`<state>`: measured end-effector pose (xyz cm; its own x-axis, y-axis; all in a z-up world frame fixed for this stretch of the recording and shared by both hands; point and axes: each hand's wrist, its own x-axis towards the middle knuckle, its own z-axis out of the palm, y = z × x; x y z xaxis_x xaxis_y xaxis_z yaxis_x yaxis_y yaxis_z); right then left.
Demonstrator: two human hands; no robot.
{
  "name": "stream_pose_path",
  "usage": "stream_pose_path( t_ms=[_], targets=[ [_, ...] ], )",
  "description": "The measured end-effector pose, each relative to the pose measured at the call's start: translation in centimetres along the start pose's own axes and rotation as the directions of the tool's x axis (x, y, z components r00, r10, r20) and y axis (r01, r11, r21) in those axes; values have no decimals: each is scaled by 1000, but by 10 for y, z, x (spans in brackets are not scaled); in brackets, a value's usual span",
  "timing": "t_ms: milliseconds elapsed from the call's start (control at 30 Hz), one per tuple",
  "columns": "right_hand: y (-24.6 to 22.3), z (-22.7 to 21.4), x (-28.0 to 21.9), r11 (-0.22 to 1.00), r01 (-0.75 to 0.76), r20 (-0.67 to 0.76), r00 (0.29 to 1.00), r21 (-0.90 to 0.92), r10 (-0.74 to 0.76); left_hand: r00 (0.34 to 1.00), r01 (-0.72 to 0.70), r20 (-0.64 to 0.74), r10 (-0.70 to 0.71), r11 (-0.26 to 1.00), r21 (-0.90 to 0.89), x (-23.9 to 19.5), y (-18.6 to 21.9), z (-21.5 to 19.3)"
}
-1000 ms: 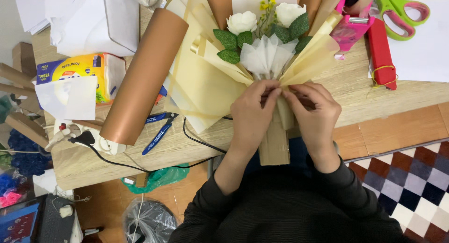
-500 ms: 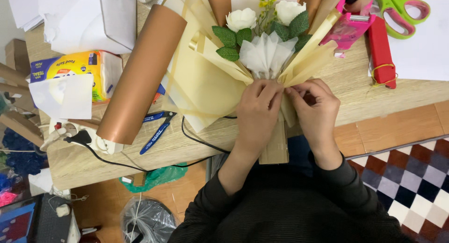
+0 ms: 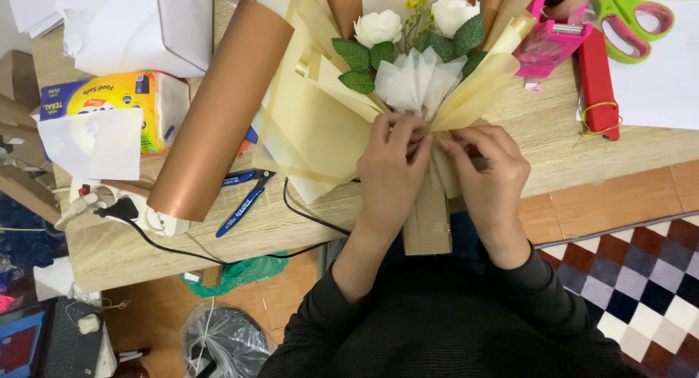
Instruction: The person wraps a small bouquet of artificial white roses and greenery in beige tissue paper. They fold and pleat the paper around the stems, then secure the wrapping with clear tape applied by hand.
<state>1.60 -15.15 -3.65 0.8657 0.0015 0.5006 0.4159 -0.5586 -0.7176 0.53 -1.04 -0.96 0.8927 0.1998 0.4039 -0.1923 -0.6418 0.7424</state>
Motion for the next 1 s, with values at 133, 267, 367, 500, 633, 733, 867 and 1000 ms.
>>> stream_pose_path(
  t_ms=[133,267,367,500,633,733,867,1000],
  targets=[
    [-3,2,2,998,42,2,999,-42,-42,1000,-14,28,14,1000,18,1,-7,4],
    [4,2,1,999,32,27,999,-21,-32,997,-46,72,39,994,95,-1,-11,7],
    [6,2,0,998,47,39,998,-48,-45,992,-93,98,75,978,189,-1,-9,5],
    [9,4,0,995,44,36,999,-92,-41,983,-68,181,36,982,175,5,-7,-1],
    [17,5,-2,975,112,12,994,-193,-112,988,10,154,-29,992,123,7,-16,3],
    [1,-2,0,973,98,9,995,-208,-99,986,47,160,-56,997,59,8,-12,-2],
    [6,3,-4,975,114,3,993,-191,-115,988,-38,153,18,991,127,7,-6,-5],
    [5,2,-2,980,92,20,996,-179,-90,980,-71,188,58,996,59,8,-6,-9]
  ],
)
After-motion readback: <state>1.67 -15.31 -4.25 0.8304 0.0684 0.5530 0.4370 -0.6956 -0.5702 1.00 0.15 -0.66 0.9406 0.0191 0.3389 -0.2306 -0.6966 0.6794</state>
